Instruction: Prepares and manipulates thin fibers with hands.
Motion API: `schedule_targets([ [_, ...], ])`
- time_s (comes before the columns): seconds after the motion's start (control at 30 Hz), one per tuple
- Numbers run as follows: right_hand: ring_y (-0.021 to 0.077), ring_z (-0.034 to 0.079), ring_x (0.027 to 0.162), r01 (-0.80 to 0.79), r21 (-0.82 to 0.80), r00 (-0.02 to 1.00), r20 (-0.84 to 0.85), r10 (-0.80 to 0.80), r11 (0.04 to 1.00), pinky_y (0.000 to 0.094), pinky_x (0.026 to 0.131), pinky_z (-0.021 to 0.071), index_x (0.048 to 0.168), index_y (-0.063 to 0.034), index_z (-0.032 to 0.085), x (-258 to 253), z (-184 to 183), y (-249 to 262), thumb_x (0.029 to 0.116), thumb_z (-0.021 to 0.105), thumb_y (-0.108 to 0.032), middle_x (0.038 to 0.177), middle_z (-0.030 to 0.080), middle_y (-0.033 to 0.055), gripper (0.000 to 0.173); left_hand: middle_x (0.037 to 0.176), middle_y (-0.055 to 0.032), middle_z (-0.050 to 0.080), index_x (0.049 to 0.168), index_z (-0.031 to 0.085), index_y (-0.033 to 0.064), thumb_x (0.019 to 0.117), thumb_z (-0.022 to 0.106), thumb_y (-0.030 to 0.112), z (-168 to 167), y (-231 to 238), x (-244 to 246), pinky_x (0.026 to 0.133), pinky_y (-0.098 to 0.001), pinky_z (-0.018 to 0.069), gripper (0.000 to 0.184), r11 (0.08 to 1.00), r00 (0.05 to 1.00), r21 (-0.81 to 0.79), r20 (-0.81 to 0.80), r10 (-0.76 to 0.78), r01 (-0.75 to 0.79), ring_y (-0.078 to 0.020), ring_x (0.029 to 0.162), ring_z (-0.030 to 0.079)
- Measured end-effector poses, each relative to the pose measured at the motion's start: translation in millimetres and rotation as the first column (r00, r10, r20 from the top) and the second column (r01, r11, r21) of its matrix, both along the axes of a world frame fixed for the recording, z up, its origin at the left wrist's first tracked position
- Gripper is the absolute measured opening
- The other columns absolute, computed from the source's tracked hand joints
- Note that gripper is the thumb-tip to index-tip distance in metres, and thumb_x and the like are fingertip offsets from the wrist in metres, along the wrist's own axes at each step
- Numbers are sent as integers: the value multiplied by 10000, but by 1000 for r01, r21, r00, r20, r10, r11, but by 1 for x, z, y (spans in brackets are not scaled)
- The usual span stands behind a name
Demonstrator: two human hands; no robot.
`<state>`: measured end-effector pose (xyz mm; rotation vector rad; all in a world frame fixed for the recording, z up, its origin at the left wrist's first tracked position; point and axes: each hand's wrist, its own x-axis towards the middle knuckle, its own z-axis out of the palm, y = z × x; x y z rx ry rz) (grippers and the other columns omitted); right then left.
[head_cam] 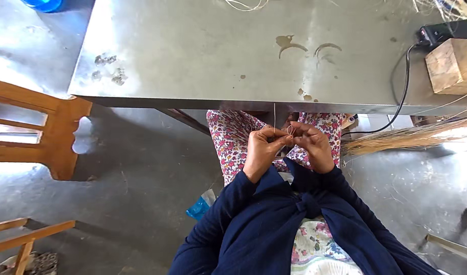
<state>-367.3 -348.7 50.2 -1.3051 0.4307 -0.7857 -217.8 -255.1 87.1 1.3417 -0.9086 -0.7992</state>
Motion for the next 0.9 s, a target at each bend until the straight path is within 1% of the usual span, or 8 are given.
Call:
schedule_targets([
  [0.13,129,683,1076,156,-116,987,47,-152,981,303,907,589,1072,-75,738,-4,2,-2,997,597,-97,1202,707,30,161,843,3,671,864,756,33,836,764,-22,-5,-4,1,691,-171,529,62,1000,1000,-15,18,14,-14,-23,754,619],
  [0.27,46,653,893,154,-237,988,44,-148,959,213,795,568,1025,-24,716,3,7,2,932,676,-49,1044,696,10,105,883,-11,670,867,759,34,836,764,-12,-6,-4,-2,660,-152,516,56,1000,997,-5,79,-16,16,-13,736,606],
  [0.4,53,668,863,168,-227,986,38,-163,959,219,781,582,951,-16,720,5,7,3,894,677,51,985,706,18,98,835,-5,712,879,747,24,850,746,-24,-7,-4,-3,628,-165,524,56,998,993,36,105,-48,45,5,670,613],
  [0.57,68,682,925,115,-124,992,74,-106,986,229,811,583,953,-58,731,3,3,1,924,666,11,1028,718,9,99,777,-8,721,923,737,15,924,689,-21,-1,3,-4,633,-167,553,60,993,995,68,-48,-92,95,-16,662,655],
  [0.67,92,687,982,23,50,979,200,-33,998,260,845,588,966,-101,759,5,-4,0,953,659,-44,1080,725,11,115,718,0,690,883,719,84,968,633,26,-3,7,-5,421,-123,357,135,985,964,86,-232,-127,151,13,478,484],
  [0.73,97,688,970,-45,190,967,253,-4,981,263,820,589,952,-119,777,8,-5,1,972,648,-80,1098,729,16,136,703,-1,676,875,714,95,978,628,43,-5,7,-7,395,-125,311,143,978,933,91,-329,-149,188,20,440,417],
  [0.8,99,695,951,-89,295,964,266,8,951,265,787,597,954,-130,780,10,-3,3,980,645,-103,1112,731,19,140,683,7,659,864,716,94,969,652,53,-6,5,-10,421,-127,335,130,976,919,90,-365,-151,196,20,460,432],
  [0.9,95,707,927,-128,333,959,283,31,934,245,755,598,1133,-139,773,11,0,3,985,631,-79,1119,743,32,214,745,3,699,882,732,76,950,673,32,-8,3,-12,516,-144,461,100,976,905,65,-392,-167,209,0,567,568],
])
